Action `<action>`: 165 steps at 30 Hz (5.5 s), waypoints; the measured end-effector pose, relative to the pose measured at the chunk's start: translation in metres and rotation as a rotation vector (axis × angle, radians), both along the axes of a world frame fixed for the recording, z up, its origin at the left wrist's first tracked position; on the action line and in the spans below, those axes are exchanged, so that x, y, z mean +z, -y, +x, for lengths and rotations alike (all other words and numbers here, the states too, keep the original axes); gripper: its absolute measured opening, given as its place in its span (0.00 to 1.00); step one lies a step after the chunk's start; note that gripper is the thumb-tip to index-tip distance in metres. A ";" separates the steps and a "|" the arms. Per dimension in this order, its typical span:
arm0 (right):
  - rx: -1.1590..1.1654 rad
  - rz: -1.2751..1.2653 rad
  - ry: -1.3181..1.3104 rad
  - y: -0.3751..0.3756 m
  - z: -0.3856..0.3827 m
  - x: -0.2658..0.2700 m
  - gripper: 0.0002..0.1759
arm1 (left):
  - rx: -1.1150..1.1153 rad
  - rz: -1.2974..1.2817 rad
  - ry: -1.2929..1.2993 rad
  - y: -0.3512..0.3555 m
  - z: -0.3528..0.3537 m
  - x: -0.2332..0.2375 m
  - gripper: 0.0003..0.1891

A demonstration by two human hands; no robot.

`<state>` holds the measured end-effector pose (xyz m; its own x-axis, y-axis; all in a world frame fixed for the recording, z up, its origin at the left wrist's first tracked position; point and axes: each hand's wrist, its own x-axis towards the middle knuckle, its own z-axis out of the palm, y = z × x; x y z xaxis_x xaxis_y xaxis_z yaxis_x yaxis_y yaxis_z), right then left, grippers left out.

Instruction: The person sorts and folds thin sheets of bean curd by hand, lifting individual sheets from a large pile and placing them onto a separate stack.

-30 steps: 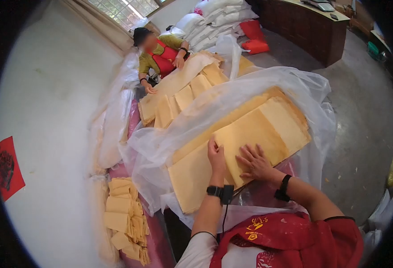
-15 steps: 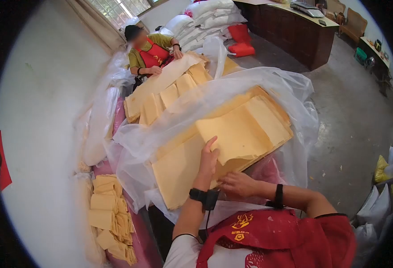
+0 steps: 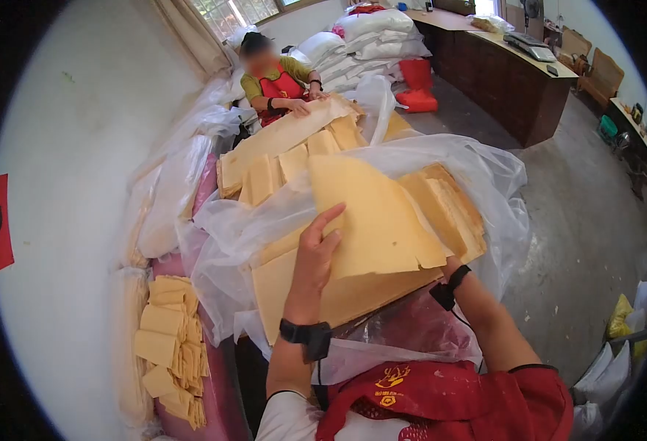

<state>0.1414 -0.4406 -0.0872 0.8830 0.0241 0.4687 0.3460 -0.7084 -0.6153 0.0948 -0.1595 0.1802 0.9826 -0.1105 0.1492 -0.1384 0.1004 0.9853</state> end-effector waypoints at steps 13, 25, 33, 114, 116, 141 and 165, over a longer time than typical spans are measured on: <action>0.070 1.013 -0.779 -0.005 0.049 0.065 0.28 | 0.099 0.697 -0.237 -0.182 -0.032 -0.199 0.29; 0.305 0.352 -0.910 -0.031 -0.040 -0.012 0.18 | -0.041 1.540 0.254 -0.077 -0.123 -0.196 0.55; 0.348 0.824 -1.112 -0.047 -0.050 0.041 0.13 | 0.193 1.682 0.394 -0.045 -0.098 -0.215 0.54; 0.878 -0.213 -0.228 -0.202 -0.041 0.161 0.21 | 0.318 0.359 0.103 -0.199 -0.167 -0.110 0.13; 0.939 -0.149 -0.136 -0.240 -0.061 0.196 0.20 | 0.451 0.340 -0.048 -0.219 -0.195 -0.087 0.11; 0.812 -0.632 -0.018 -0.212 -0.092 0.065 0.32 | 0.852 1.003 -0.082 -0.260 -0.237 -0.148 0.23; 0.738 -0.641 -0.008 -0.215 -0.104 0.080 0.35 | 0.490 0.058 -0.436 -0.225 -0.109 -0.155 0.07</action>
